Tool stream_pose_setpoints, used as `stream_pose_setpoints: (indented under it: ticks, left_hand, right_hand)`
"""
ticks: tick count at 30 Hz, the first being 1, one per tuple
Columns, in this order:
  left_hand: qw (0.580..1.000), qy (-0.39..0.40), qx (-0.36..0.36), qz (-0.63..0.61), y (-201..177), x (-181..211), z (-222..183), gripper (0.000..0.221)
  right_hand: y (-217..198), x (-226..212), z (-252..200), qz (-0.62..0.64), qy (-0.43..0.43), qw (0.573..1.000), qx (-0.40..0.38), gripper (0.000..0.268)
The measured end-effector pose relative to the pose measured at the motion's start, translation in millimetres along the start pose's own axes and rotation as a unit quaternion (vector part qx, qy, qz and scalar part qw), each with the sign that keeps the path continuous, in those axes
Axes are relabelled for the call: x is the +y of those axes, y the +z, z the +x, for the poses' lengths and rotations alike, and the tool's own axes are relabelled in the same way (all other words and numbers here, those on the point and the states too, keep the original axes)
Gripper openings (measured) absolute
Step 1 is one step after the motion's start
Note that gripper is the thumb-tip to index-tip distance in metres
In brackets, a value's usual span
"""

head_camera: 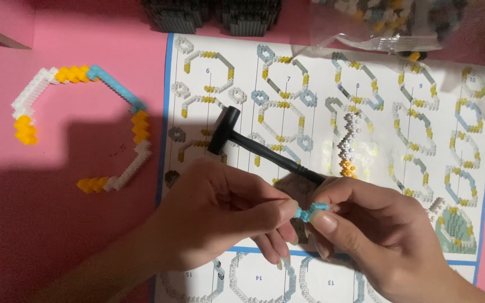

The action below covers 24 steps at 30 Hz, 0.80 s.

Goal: Assembling small interlocking plastic toy blocks using a small plastic hammer and following a printed instruction guide.

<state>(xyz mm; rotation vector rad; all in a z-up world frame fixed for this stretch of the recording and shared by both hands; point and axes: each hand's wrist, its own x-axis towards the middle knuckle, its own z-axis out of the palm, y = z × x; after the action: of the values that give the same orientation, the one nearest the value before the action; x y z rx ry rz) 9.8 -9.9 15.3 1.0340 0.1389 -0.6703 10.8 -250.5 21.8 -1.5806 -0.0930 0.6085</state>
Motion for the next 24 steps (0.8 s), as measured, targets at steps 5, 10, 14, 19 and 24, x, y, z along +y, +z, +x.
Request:
stream_pose_setpoints:
  ticks: [5, 10, 14, 19, 24]
  left_hand:
    - [1.0, 0.01, 0.011, 0.007, 0.3, -1.0, 0.0, 0.023]
    - [1.0, 0.016, 0.016, 0.01, 1.5, -1.8, -0.1, 0.022]
    - [0.999, 0.01, 0.03, 0.006, 2.6, -5.3, -0.3, 0.021]
    - [0.999, -0.001, 0.039, 0.037, 5.9, -1.0, -0.6, 0.02]
    - [0.999, 0.005, 0.038, 0.036, 5.0, -1.6, -0.4, 0.022]
  right_hand:
    - [2.4, -0.4, -0.1, -0.004, 0.01, 1.0, 0.018, 0.019]
    - [3.6, 1.5, -0.7, -0.001, 0.036, 0.998, 0.042, 0.017]
    - [5.0, 1.9, -1.6, 0.017, 0.071, 0.995, 0.06, 0.013]
    - [6.3, 5.3, -2.3, 0.022, 0.086, 0.993, 0.079, 0.011]
    - [5.7, 6.8, -0.4, 0.018, 0.059, 0.996, 0.068, 0.011]
